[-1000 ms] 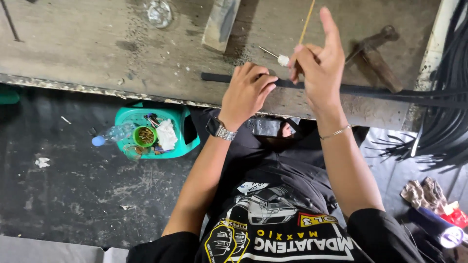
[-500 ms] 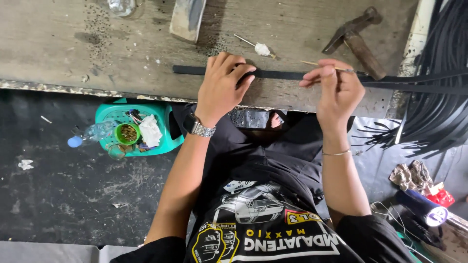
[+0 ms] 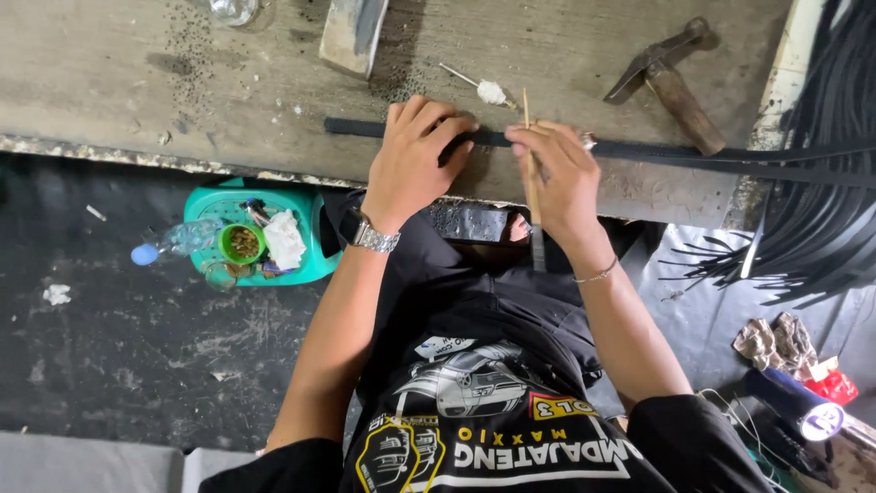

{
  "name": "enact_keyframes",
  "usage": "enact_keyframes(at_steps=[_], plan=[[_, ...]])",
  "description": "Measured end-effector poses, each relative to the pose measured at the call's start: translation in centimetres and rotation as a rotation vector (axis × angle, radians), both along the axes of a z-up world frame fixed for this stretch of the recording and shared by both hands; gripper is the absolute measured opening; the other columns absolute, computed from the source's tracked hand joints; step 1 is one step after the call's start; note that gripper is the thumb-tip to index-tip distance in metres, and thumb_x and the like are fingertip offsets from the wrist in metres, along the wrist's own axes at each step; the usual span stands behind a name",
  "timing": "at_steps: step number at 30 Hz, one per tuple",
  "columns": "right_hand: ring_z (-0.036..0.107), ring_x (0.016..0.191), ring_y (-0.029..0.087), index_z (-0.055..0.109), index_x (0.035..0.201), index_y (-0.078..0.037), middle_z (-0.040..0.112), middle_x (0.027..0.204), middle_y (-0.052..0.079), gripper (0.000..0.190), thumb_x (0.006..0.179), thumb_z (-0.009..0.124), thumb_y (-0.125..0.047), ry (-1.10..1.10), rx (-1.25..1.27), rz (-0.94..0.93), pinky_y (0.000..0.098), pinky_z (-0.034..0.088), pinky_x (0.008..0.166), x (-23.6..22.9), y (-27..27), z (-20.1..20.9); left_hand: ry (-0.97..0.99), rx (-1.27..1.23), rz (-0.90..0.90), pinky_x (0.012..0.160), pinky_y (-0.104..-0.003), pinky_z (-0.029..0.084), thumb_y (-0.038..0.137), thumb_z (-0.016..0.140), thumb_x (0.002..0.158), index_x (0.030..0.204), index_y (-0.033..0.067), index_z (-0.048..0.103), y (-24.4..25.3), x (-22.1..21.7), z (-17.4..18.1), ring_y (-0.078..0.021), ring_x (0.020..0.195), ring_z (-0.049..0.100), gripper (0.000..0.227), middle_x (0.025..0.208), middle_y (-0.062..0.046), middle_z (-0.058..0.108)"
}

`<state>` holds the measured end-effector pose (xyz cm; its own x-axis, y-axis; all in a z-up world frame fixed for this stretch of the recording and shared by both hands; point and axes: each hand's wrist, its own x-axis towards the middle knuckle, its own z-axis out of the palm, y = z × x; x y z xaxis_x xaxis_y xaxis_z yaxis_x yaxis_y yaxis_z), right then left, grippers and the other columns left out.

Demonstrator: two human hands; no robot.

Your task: The person is punching holes in leather straps using a hammer and guide, and applying a substance to the straps using a small applicator stick.

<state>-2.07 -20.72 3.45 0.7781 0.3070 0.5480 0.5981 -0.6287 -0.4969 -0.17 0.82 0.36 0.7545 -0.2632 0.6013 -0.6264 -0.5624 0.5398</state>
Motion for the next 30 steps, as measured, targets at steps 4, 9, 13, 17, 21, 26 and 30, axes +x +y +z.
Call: enact_keyframes(at_steps=[4,9,13,17,21,26,30], plan=[[0.066,0.104,0.027,0.077,0.096,0.004,0.076,0.11,0.01,0.023,0.079,0.073,0.02,0.12,-0.037,0.009,0.038,0.048,0.097,-0.8,1.0,0.1,0.143,0.015,0.018,0.093,-0.034,0.039,0.004,0.081,0.085,0.111,0.0076,0.066,0.1,-0.9,0.8,-0.0219,0.098,0.052,0.03,0.108,-0.003,0.058],[0.066,0.101,0.026,0.078,0.094,0.005,0.076,0.109,0.011,0.019,0.081,0.075,0.02,0.115,-0.013,0.002,0.0371,0.05,0.093,-0.7,1.2,-0.1,0.16,-0.012,-0.017,0.093,-0.035,0.042,0.002,0.08,0.084,0.108,0.0072,0.067,1.0,-0.8,0.4,-0.0226,0.099,0.052,0.028,0.108,-0.003,0.057],[0.065,0.102,0.028,0.077,0.095,0.007,0.075,0.11,0.013,0.019,0.082,0.075,0.021,0.108,-0.003,0.031,0.0377,0.053,0.093,-0.6,1.1,0.0,0.193,-0.062,-0.024,0.093,-0.035,0.049,-0.002,0.078,0.086,0.109,0.003,0.068,2.5,-0.9,0.9,-0.0249,0.1,0.055,0.026,0.112,-0.006,0.059],[0.064,0.101,0.026,0.078,0.095,0.007,0.076,0.11,0.012,0.023,0.079,0.074,0.022,0.144,-0.037,0.03,0.037,0.052,0.094,-0.8,1.4,0.2,0.155,-0.053,0.01,0.092,-0.037,0.047,-0.001,0.079,0.085,0.104,0.0035,0.072,4.2,-1.3,0.6,-0.0251,0.099,0.055,0.021,0.108,-0.004,0.061],[0.065,0.101,0.027,0.078,0.093,0.008,0.077,0.109,0.014,0.018,0.082,0.074,0.023,0.116,-0.053,0.011,0.0371,0.053,0.094,-0.9,1.4,0.1,0.15,-0.058,0.035,0.094,-0.035,0.048,0.001,0.079,0.087,0.105,0.0042,0.073,4.3,-1.3,-0.1,-0.0237,0.101,0.054,0.019,0.109,-0.004,0.06],[0.066,0.106,0.03,0.076,0.097,0.009,0.077,0.11,0.015,0.019,0.083,0.074,0.022,0.154,-0.07,-0.01,0.0392,0.053,0.098,-1.0,1.8,0.7,0.19,-0.092,0.017,0.093,-0.033,0.047,0.001,0.079,0.085,0.101,0.0027,0.074,4.4,-0.9,-0.2,-0.0226,0.1,0.052,0.016,0.106,-0.003,0.059],[0.047,0.085,0.02,0.07,0.126,0.002,0.077,0.108,0.015,0.03,0.111,0.059,-0.021,0.178,0.112,-0.035,0.0334,0.037,0.078,-0.8,2.3,1.0,0.148,-0.11,0.014,0.09,-0.035,0.047,0.001,0.076,0.087,0.098,0.0028,0.07,4.3,-1.0,-0.2,-0.0246,0.097,0.052,0.014,0.104,-0.005,0.056]])
